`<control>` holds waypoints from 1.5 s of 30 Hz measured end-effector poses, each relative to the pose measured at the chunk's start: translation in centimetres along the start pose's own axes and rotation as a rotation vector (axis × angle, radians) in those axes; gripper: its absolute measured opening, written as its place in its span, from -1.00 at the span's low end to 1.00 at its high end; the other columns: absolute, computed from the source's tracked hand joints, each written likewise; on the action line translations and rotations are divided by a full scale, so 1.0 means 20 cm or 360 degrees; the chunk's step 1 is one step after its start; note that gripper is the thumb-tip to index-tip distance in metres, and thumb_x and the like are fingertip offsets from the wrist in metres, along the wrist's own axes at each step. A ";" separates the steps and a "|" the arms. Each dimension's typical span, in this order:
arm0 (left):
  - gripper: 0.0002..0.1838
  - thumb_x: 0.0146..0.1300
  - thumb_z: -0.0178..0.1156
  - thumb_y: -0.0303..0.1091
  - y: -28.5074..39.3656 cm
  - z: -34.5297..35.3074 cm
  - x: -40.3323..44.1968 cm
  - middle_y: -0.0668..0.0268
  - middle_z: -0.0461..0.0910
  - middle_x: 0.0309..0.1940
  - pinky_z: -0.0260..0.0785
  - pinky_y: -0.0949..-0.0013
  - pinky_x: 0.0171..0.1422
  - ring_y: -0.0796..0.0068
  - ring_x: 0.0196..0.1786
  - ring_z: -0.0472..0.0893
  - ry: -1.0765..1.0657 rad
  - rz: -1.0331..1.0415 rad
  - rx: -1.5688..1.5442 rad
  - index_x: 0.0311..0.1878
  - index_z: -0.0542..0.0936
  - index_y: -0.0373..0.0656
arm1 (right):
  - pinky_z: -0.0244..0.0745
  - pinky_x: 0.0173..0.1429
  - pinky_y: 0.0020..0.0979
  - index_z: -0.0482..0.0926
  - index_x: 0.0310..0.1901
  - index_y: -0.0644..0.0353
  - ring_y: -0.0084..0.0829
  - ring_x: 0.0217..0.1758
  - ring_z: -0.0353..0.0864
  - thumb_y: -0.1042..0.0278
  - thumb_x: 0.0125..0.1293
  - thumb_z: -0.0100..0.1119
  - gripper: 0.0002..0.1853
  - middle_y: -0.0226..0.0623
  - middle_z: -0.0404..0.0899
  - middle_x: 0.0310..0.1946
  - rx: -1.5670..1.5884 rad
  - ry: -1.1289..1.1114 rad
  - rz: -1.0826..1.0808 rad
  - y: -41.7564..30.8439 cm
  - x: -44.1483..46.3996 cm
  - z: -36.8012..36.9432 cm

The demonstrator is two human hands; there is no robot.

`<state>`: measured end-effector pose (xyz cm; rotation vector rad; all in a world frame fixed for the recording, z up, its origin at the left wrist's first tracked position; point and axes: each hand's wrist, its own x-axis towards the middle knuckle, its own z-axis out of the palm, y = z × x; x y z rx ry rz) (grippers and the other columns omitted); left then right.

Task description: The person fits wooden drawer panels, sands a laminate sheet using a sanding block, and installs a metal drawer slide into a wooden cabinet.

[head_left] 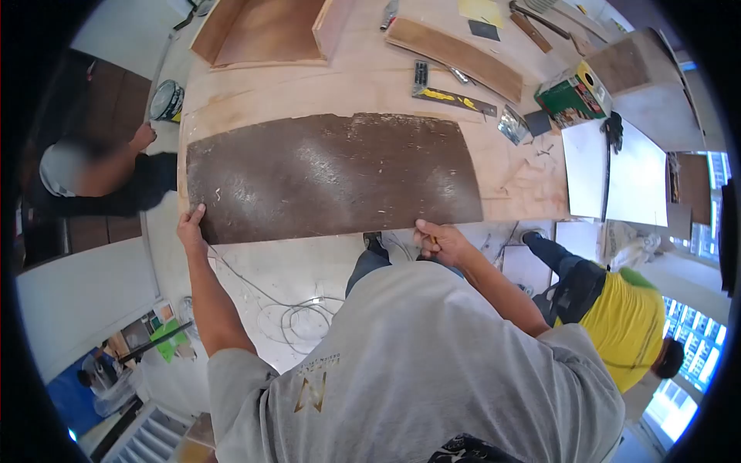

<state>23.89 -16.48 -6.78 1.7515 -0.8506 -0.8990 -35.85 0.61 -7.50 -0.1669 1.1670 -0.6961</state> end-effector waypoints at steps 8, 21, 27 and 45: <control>-0.28 0.19 0.36 0.06 0.02 0.54 -0.17 -0.19 0.54 0.22 0.35 -0.05 0.40 -0.23 0.31 0.50 0.0123 0.0606 0.1895 0.24 0.57 -0.36 | 0.49 -0.49 -0.47 0.71 -0.20 0.19 -0.46 -0.52 0.58 0.42 0.34 0.08 -0.81 -0.23 0.61 -0.46 -0.1328 0.0341 -0.0141 0.23 -0.08 -0.37; -0.27 0.55 -0.09 0.06 -0.20 0.93 -0.48 -0.21 0.06 0.57 -0.07 -0.24 0.60 -0.23 0.61 0.06 0.0063 0.0461 0.2086 0.54 0.20 -0.33 | 0.46 -0.45 -0.41 0.66 -0.21 0.38 -0.49 -0.55 0.53 0.30 0.30 0.23 -0.74 -0.26 0.63 -0.44 -0.0822 0.0931 -0.0658 -0.09 -0.10 -0.41; -0.25 0.52 -0.02 0.05 -0.15 1.24 -0.82 -0.30 0.12 0.52 -0.06 -0.25 0.59 -0.37 0.55 0.12 -0.0030 0.0580 0.2149 0.50 0.25 -0.41 | 0.54 -0.37 -0.36 0.68 -0.08 0.33 -0.46 -0.48 0.60 0.30 0.33 0.24 -0.73 -0.22 0.67 -0.40 -0.0984 0.0849 -0.0847 -0.22 0.06 -0.71; -0.28 0.25 0.31 -0.24 0.19 1.83 -1.52 -0.24 0.28 0.45 0.11 -0.09 0.55 -0.25 0.50 0.26 -0.0550 0.0835 0.1681 0.41 0.34 -0.40 | 0.57 0.17 -0.01 0.45 0.25 0.10 0.05 0.14 0.63 0.60 0.16 0.11 -0.45 -0.11 0.54 0.20 -0.2879 0.1146 -0.0950 -1.68 0.17 -1.51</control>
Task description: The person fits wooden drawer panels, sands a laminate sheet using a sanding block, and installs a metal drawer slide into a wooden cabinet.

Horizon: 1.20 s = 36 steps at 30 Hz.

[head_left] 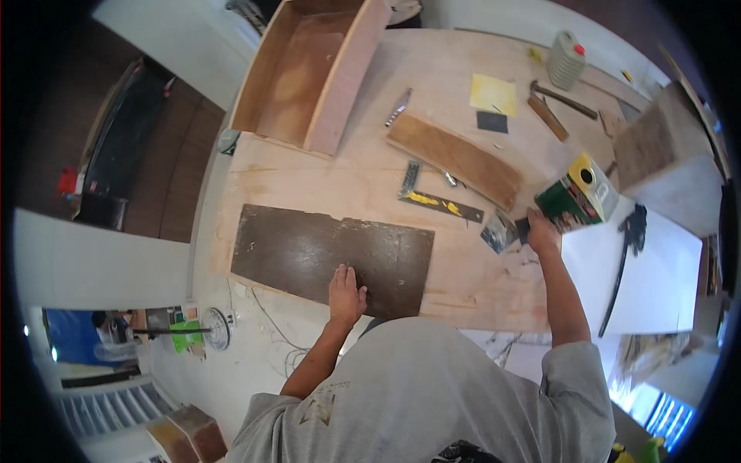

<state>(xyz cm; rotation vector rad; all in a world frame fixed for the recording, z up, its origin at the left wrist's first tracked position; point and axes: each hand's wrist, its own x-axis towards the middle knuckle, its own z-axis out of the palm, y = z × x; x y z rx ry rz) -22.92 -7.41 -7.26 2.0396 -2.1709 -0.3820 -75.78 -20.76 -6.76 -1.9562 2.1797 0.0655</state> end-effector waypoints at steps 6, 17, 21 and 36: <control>-0.33 0.24 0.31 -0.28 0.11 -0.05 -0.03 -0.23 0.32 0.41 0.13 -0.07 0.55 -0.23 0.47 0.30 0.0117 -0.0033 -0.0040 0.36 0.40 -0.39 | 0.59 0.05 0.02 0.64 -0.20 0.18 0.08 0.02 0.66 0.47 0.15 0.29 -0.84 -0.07 0.60 0.00 -0.0105 0.0140 0.0104 0.06 -0.03 -0.10; -0.36 0.21 0.39 -0.22 0.43 -0.24 0.14 -0.08 0.62 0.16 0.52 0.08 0.21 0.03 0.13 0.68 -0.0073 -0.0209 -0.0939 0.28 0.49 -0.40 | 0.38 -0.28 -0.20 0.61 -0.42 0.39 -0.35 -0.47 0.46 0.25 0.11 0.47 -0.67 -0.11 0.57 -0.54 0.1463 0.0133 0.0354 -0.22 -0.46 -0.26; -0.32 0.20 0.45 -0.20 0.57 -0.30 0.22 0.00 0.66 0.14 0.53 0.21 0.18 0.22 0.12 0.69 -0.0412 -0.0048 -0.1493 0.31 0.48 -0.36 | 0.17 -0.44 -0.28 0.37 -0.64 0.30 -0.57 -0.54 0.20 0.32 0.06 0.55 -0.54 -0.48 0.21 -0.71 0.1698 -0.0544 -0.0264 -0.59 -0.56 -0.21; -0.51 0.36 0.29 -0.30 0.64 -0.32 0.19 0.32 0.65 0.11 0.32 0.38 0.33 0.48 0.16 0.52 -0.1572 0.0262 -0.1677 0.34 0.54 -0.14 | 0.52 -0.22 -0.36 0.69 -0.31 0.28 -0.38 -0.35 0.66 0.48 0.06 0.43 -0.84 -0.18 0.65 -0.45 0.1531 -0.0615 -0.1037 -1.02 -0.66 -0.09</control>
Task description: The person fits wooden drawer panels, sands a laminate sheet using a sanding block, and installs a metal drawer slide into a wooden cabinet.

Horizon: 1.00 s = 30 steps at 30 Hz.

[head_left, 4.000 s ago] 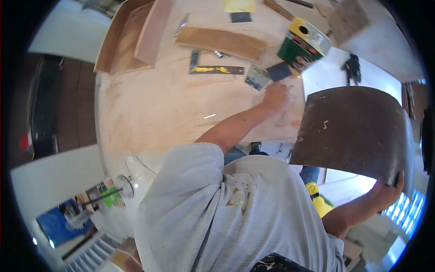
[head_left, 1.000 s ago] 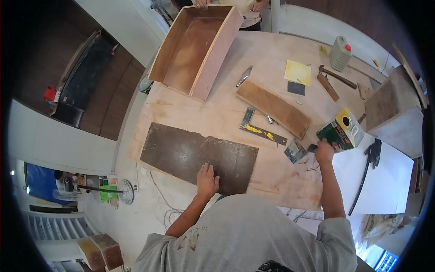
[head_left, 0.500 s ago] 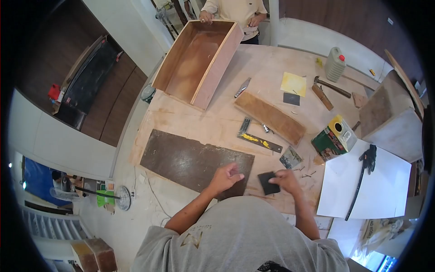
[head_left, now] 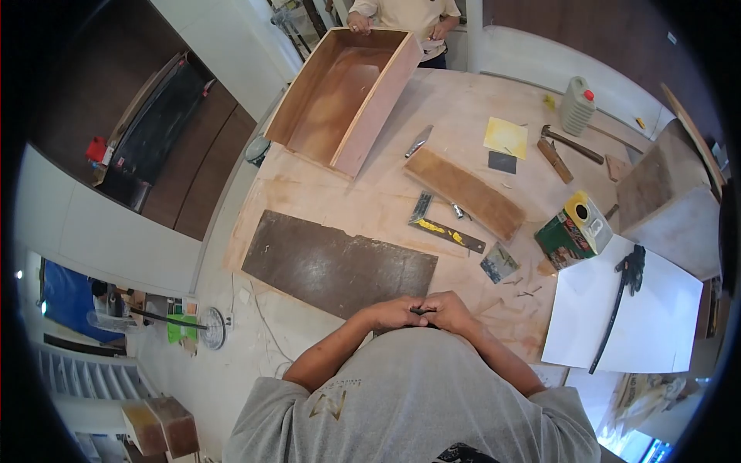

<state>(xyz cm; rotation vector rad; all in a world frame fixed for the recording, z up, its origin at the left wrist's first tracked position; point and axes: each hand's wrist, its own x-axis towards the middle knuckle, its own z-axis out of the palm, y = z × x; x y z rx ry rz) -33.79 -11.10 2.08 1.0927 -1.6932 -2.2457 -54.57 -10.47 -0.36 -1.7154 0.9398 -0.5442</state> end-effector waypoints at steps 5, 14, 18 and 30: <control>-0.46 0.44 0.18 -0.30 -0.02 -0.01 -0.03 0.18 0.58 0.25 0.29 0.36 0.38 0.44 0.22 0.49 0.0218 0.0127 0.0239 0.47 0.42 -0.12 | 0.56 -0.07 -0.35 0.72 -0.19 0.25 -0.31 -0.19 0.70 0.56 0.08 0.36 -0.79 -0.12 0.69 -0.28 0.0110 0.0101 -0.0071 0.06 0.00 0.01; -0.40 0.37 0.10 -0.38 -0.29 -0.32 -0.15 -0.09 0.27 0.50 0.01 -0.12 0.61 -0.13 0.56 0.22 0.2168 -0.0225 0.1853 0.45 0.31 -0.35 | 0.57 0.16 -0.17 0.66 0.02 0.30 0.01 0.06 0.66 0.60 0.14 0.09 -0.62 0.00 0.68 -0.03 -0.0654 0.0809 0.0065 0.20 0.26 0.14; -0.37 0.39 0.09 -0.34 -0.46 -0.35 -0.04 -0.10 0.15 0.55 -0.08 -0.24 0.61 -0.16 0.61 0.09 0.1608 -0.0210 0.2020 0.50 0.24 -0.31 | 0.29 0.45 0.03 0.55 0.22 0.28 0.07 0.40 0.41 0.48 0.16 0.13 -0.48 0.06 0.49 0.28 -0.1063 0.0765 0.0170 0.21 0.56 0.29; -0.38 0.43 0.11 -0.17 -0.89 -0.71 -0.32 0.11 0.21 0.57 -0.09 -0.08 0.66 0.12 0.63 0.13 0.0964 0.0305 0.1804 0.49 0.32 -0.20 | -0.06 0.64 0.10 0.40 0.36 0.34 0.06 0.61 0.12 0.40 0.31 0.09 -0.44 0.05 0.28 0.48 -0.1616 0.0864 0.0409 0.54 0.77 0.61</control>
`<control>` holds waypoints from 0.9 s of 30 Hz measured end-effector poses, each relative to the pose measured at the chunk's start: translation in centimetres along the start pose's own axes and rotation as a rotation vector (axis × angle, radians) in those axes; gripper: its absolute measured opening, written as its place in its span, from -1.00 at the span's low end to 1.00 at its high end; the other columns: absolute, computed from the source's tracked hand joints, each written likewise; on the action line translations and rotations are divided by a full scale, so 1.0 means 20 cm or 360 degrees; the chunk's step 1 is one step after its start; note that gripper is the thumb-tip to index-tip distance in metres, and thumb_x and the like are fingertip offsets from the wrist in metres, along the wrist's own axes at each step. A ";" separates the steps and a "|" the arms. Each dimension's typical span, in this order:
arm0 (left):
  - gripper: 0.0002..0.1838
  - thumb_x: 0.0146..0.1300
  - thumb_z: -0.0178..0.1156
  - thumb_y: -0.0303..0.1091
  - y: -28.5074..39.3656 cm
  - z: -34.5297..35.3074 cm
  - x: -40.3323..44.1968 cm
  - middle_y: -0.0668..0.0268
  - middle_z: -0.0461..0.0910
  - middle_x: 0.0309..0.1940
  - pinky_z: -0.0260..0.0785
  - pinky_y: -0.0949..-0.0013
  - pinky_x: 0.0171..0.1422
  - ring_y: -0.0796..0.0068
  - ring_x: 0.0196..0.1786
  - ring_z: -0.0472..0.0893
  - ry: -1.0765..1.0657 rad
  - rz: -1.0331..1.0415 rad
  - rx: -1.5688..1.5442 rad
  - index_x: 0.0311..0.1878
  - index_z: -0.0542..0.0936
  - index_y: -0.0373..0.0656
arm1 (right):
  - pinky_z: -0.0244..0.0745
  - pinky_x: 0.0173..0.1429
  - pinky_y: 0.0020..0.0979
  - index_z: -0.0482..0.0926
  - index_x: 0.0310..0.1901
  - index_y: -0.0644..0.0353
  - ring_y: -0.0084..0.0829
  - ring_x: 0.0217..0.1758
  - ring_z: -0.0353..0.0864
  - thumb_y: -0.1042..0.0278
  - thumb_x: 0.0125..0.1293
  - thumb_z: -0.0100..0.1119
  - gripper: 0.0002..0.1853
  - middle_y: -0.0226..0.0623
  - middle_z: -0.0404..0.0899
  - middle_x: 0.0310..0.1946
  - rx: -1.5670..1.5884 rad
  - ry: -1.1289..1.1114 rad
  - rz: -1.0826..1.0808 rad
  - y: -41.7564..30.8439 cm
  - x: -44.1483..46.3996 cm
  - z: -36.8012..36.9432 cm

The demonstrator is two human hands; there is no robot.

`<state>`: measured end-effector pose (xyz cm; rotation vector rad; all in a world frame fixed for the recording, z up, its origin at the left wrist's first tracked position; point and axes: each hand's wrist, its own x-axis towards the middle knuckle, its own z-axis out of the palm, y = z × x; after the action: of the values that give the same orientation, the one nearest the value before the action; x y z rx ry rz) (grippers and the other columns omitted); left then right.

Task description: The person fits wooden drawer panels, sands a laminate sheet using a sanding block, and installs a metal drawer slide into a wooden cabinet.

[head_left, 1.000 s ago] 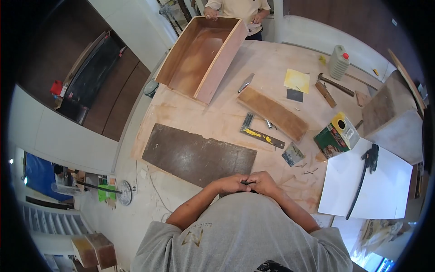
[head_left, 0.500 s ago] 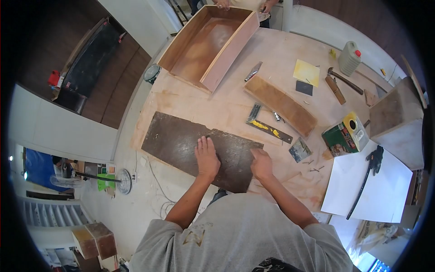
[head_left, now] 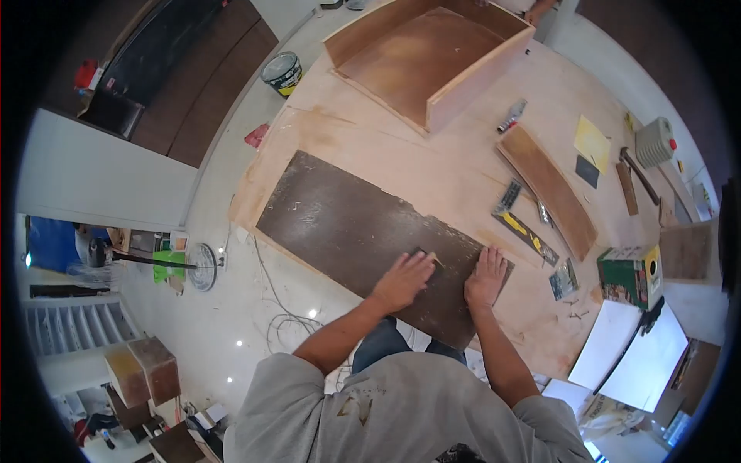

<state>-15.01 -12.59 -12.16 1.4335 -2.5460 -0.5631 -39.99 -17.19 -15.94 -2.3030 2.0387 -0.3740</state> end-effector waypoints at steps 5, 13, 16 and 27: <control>-0.45 0.38 0.05 -0.42 -0.70 -0.23 -0.22 0.07 0.27 0.53 0.03 -0.11 0.61 0.03 0.58 0.22 0.0371 -0.0805 0.0306 0.44 0.35 -0.26 | -0.06 0.64 0.10 0.39 0.35 0.37 0.08 0.61 0.10 0.47 0.31 0.04 -0.45 0.07 0.27 0.48 -0.0019 -0.0008 0.0005 -0.02 -0.01 -0.02; -0.49 0.37 0.05 -0.34 -0.90 -0.34 -0.15 -0.12 0.29 0.46 0.08 -0.22 0.51 -0.14 0.53 0.23 0.0823 -0.1559 0.0394 0.34 0.41 -0.38 | -0.07 0.65 0.08 0.37 0.36 0.38 0.07 0.63 0.07 0.51 0.24 0.09 -0.41 0.08 0.24 0.50 -0.0027 -0.0035 0.0044 -0.06 0.01 -0.03; -0.44 0.40 0.04 -0.22 -0.48 -0.08 0.05 -0.11 0.29 0.46 -0.01 -0.24 0.58 -0.19 0.54 0.19 0.0670 -0.0864 0.0397 0.37 0.39 -0.35 | -0.09 0.66 0.06 0.36 0.37 0.37 0.05 0.63 0.06 0.49 0.27 0.07 -0.41 0.07 0.23 0.51 -0.0078 -0.0089 0.0065 -0.05 0.00 -0.01; -0.51 0.21 0.13 -0.44 -0.83 -0.29 -0.13 0.02 0.41 0.39 0.08 -0.15 0.54 0.00 0.54 0.26 0.0432 -0.0521 0.0330 0.25 0.50 -0.21 | -0.11 0.66 0.12 0.37 0.36 0.41 0.12 0.61 0.08 0.48 0.19 0.10 -0.36 0.13 0.22 0.49 -0.0005 -0.0108 0.0078 -0.05 0.02 -0.07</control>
<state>1.28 -19.48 -13.38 1.8722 -2.2244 -0.1306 -39.17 -17.19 -14.42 -2.2299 2.0609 -0.2862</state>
